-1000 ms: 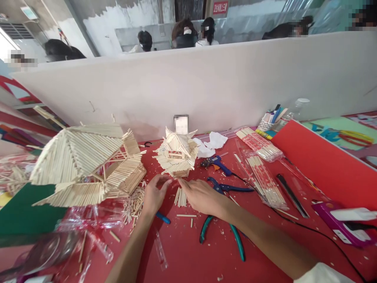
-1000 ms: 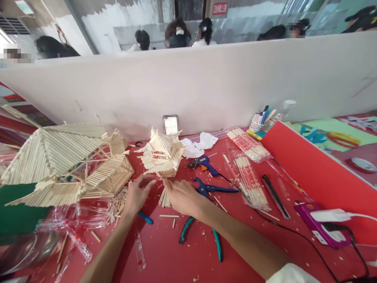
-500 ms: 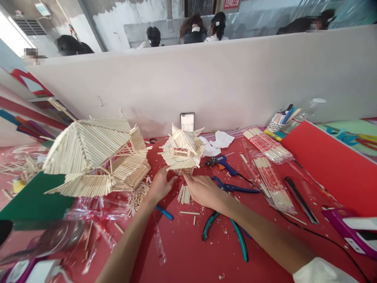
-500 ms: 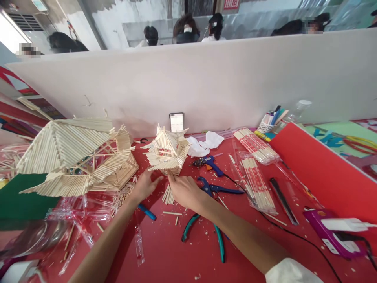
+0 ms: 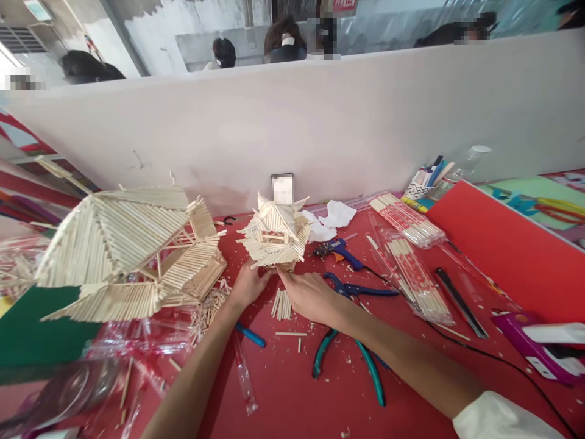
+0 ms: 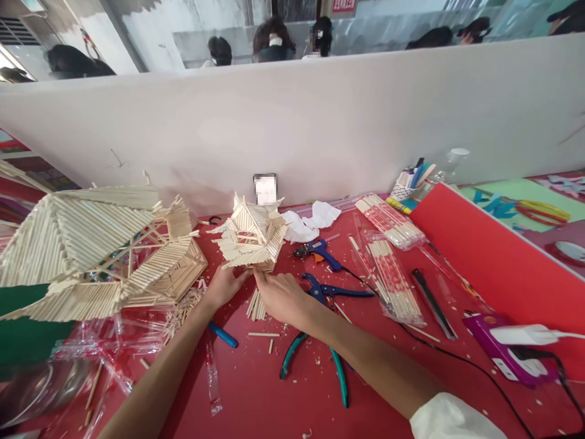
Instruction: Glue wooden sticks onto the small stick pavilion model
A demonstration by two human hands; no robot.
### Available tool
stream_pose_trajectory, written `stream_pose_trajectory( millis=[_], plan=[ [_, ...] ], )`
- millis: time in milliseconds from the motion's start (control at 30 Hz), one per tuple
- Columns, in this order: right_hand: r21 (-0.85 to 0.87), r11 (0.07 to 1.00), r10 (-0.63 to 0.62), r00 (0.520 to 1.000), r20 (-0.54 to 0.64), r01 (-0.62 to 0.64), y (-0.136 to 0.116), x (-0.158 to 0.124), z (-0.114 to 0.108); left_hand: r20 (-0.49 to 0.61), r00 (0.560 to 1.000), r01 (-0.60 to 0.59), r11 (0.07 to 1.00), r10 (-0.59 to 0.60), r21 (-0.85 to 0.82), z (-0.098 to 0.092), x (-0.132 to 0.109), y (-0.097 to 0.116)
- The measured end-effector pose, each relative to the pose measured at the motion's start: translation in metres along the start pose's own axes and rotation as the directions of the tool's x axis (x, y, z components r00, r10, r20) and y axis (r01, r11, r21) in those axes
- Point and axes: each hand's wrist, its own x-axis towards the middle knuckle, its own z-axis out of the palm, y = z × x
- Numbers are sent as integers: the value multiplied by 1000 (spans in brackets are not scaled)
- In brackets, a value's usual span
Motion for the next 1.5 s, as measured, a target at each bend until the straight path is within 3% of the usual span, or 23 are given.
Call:
stream_pose_trajectory(
  millis=[333, 700, 933, 1500],
  plan=[
    [1, 1000, -1, 1000, -24, 1, 2, 3, 6, -47, 999, 2, 997, -5, -74, 6, 1, -10],
    [108, 994, -10, 1000, -3, 10, 8, 2, 2, -42, 997, -69, 997, 68, -16, 9, -1, -15],
    [125, 992, -24, 999, 29, 20, 11, 0, 2, 29, 995, -96, 995, 96, 0, 7, -2, -14],
    [125, 990, -68, 998, -7, 68, 16, 1, 6, -13, 993, -116, 993, 116, 20, 9, -1, -25]
  ],
)
